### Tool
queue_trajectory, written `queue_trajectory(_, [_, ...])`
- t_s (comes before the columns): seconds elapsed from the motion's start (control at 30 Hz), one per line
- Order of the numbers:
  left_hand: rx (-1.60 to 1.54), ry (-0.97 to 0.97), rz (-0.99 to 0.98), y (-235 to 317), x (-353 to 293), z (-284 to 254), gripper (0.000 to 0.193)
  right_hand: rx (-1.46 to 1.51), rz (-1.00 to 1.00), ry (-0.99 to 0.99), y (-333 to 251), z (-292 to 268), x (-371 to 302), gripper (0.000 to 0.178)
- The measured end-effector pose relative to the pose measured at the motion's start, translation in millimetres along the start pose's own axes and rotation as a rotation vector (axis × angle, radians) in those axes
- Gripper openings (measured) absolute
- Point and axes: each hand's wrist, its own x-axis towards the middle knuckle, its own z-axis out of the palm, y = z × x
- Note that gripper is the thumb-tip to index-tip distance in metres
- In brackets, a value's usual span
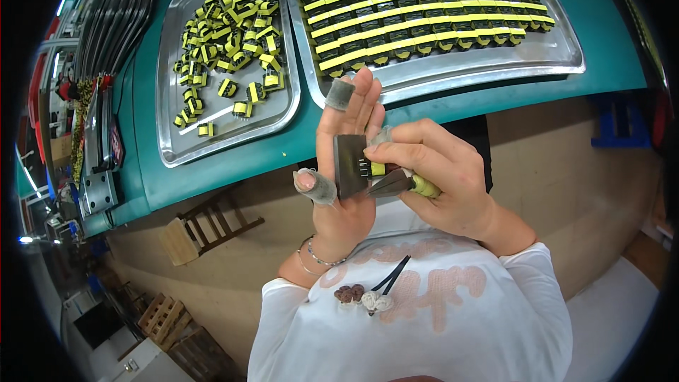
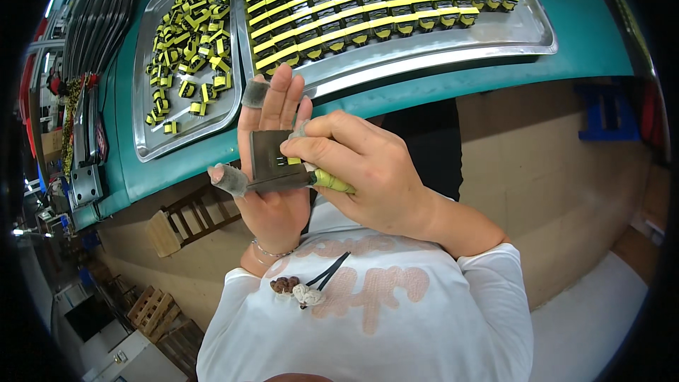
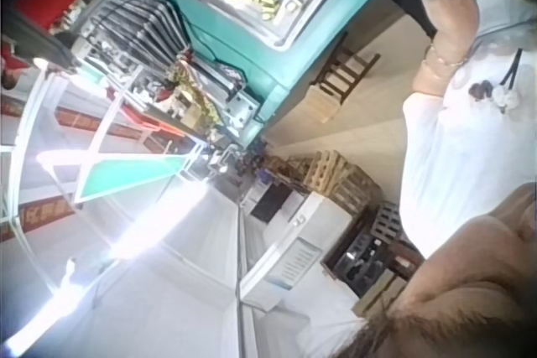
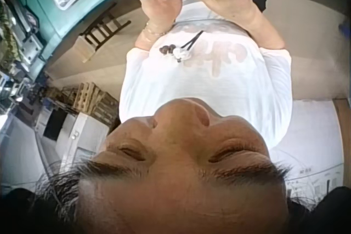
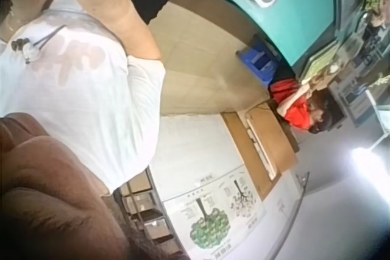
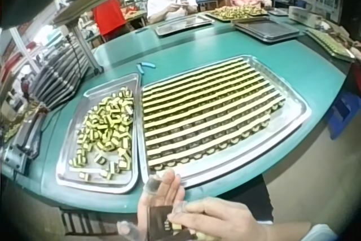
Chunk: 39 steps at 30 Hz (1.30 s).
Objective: The recorder is cutting individual electronic components from a strip using nippers and arranging them onto a metal tray at an assembly station.
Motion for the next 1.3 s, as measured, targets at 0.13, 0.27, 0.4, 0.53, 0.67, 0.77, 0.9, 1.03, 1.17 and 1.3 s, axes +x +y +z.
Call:
queue_trajectory(0.13, [-0.009,0.006,-0.047,2,1,1,0.097,-0.029,-0.008,-0.021,-1,-3,3,0.045])
queue_trajectory(0.27, [0.068,0.005,-0.056,1,1,2,0.098,0.07,0.057,-0.043,1,-7,4,0.044])
queue_trajectory(0.4, [0.07,0.002,-0.068,-1,-1,1,0.099,0.071,0.035,-0.058,3,-8,4,0.046])
queue_trajectory(0.53, [0.118,-0.009,-0.057,-1,-2,1,0.1,0.083,0.063,-0.068,0,-6,3,0.045])
queue_trajectory(0.67, [0.075,0.004,-0.106,0,0,3,0.102,0.127,0.091,-0.026,6,-3,2,0.043])
queue_trajectory(0.77, [0.112,0.013,-0.103,1,0,4,0.105,0.155,0.086,-0.028,7,-2,1,0.042])
queue_trajectory(0.9, [0.073,-0.018,-0.084,-2,-1,1,0.109,0.162,0.091,-0.056,7,-5,0,0.042])
queue_trajectory(1.03, [0.246,-0.066,-0.138,3,1,0,0.121,0.223,0.081,-0.055,10,-5,1,0.042])
queue_trajectory(1.17, [0.344,-0.16,-0.005,-5,-4,-7,0.124,0.167,0.056,0.041,8,4,-12,0.042])
queue_trajectory(1.3, [0.474,-0.231,0.18,-12,-3,-15,0.124,0.34,0.095,-0.018,17,-2,-4,0.044])
